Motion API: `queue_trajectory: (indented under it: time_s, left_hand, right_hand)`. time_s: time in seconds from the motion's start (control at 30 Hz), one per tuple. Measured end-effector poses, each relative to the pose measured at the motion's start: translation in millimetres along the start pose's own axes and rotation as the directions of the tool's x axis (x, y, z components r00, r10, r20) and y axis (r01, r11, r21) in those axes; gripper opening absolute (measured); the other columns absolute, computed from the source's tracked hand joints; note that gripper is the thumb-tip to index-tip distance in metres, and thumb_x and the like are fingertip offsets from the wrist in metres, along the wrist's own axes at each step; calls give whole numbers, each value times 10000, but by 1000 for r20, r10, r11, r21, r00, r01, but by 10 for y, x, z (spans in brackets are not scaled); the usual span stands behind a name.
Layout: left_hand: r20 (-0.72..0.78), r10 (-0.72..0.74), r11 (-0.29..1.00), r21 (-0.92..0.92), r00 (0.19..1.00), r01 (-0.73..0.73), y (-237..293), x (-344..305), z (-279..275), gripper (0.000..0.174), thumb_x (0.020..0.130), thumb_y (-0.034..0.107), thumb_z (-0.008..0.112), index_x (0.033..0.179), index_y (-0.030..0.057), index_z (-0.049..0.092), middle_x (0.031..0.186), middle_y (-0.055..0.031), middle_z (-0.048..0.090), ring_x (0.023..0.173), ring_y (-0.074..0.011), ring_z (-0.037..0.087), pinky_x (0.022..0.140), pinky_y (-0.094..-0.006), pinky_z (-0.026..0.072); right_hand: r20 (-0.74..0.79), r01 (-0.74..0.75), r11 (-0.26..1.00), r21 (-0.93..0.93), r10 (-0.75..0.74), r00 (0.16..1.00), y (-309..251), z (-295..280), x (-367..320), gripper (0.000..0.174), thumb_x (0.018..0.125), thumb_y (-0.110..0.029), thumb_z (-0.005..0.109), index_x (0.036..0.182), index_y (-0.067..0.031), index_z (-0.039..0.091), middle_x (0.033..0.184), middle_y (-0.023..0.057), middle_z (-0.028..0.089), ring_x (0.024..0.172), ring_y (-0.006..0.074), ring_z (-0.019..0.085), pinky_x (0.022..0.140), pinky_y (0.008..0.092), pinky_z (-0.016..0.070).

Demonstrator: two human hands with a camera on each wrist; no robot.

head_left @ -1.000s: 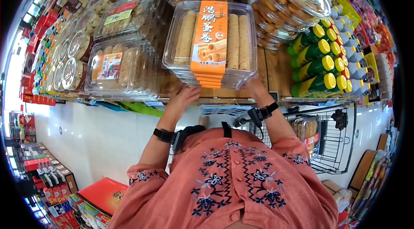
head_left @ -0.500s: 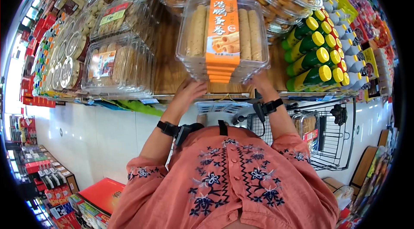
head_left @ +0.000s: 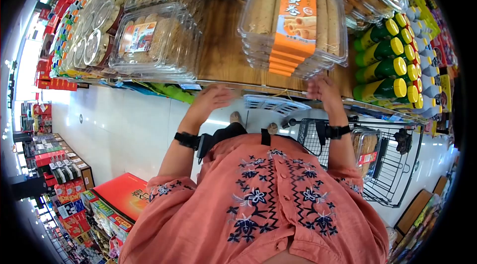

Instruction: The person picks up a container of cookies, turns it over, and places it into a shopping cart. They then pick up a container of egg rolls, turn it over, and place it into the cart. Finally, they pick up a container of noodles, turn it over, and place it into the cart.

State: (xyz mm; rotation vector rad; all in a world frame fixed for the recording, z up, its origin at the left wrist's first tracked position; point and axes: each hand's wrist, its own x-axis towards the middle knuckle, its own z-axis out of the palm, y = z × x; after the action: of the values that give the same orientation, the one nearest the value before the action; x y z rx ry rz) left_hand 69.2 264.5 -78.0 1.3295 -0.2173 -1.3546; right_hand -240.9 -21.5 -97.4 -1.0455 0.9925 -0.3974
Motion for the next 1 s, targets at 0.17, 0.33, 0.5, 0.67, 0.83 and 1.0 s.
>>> queue_trajectory:
  time_s: [0.17, 0.33, 0.5, 0.67, 0.83, 1.0]
  left_hand:
    - [-276, 64, 998, 46, 959, -53, 86, -461, -775, 469, 1020, 347, 505, 1294, -33, 535, 1220, -176, 633, 1063, -288, 659, 865, -408, 565]
    - [-446, 254, 966, 79, 859, -245, 158, -685, -1645, 448, 1014, 354, 490, 1259, -18, 539, 1154, -152, 641, 1041, -270, 662, 846, -381, 571]
    - [-611, 388, 892, 60, 690, -449, 443, -630, -2085, 469, 1018, 346, 489, 1343, 12, 434, 1142, -155, 616, 992, -266, 669, 802, -373, 581]
    - [-549, 405, 894, 68, 731, -444, 608, -506, -2264, 504, 1032, 369, 459, 1396, 22, 416, 1150, -152, 624, 1023, -253, 664, 808, -373, 579]
    - [-525, 333, 930, 44, 783, -366, 658, -382, -2347, 519, 1031, 378, 453, 1393, 7, 425, 1176, -163, 612, 1009, -251, 673, 778, -354, 583]
    - [-387, 427, 902, 115, 817, -417, 636, -389, -2378, 478, 1009, 344, 487, 1317, -21, 474, 1188, -174, 611, 992, -265, 689, 739, -344, 585]
  right_hand:
    - [294, -189, 976, -106, 213, 932, -38, 257, -459, 225, 976, -210, 603, 1052, 1, 615, 867, 129, 686, 720, 222, 686, 649, 354, 600]
    - [498, -115, 983, -142, 172, 850, -151, 1169, -400, 302, 1011, -236, 569, 1163, 23, 599, 1009, 153, 686, 880, 241, 697, 768, 368, 604]
    - [570, -92, 994, -64, 112, 814, -128, 2200, 46, 342, 1011, -253, 576, 1216, 22, 578, 1142, 151, 641, 1023, 251, 664, 839, 363, 590]
    - [554, -96, 995, -31, 97, 827, 211, 2831, 601, 384, 993, -221, 600, 1265, 42, 534, 1184, 171, 611, 1075, 276, 649, 867, 378, 585]
    - [518, -117, 991, -63, 133, 845, 316, 3158, 771, 443, 982, -229, 604, 1304, 57, 500, 1156, 181, 617, 1049, 305, 657, 846, 382, 593]
    - [530, -105, 991, -86, 134, 837, 355, 3308, 779, 372, 975, -227, 590, 1225, 44, 535, 1048, 176, 649, 957, 300, 677, 811, 387, 603]
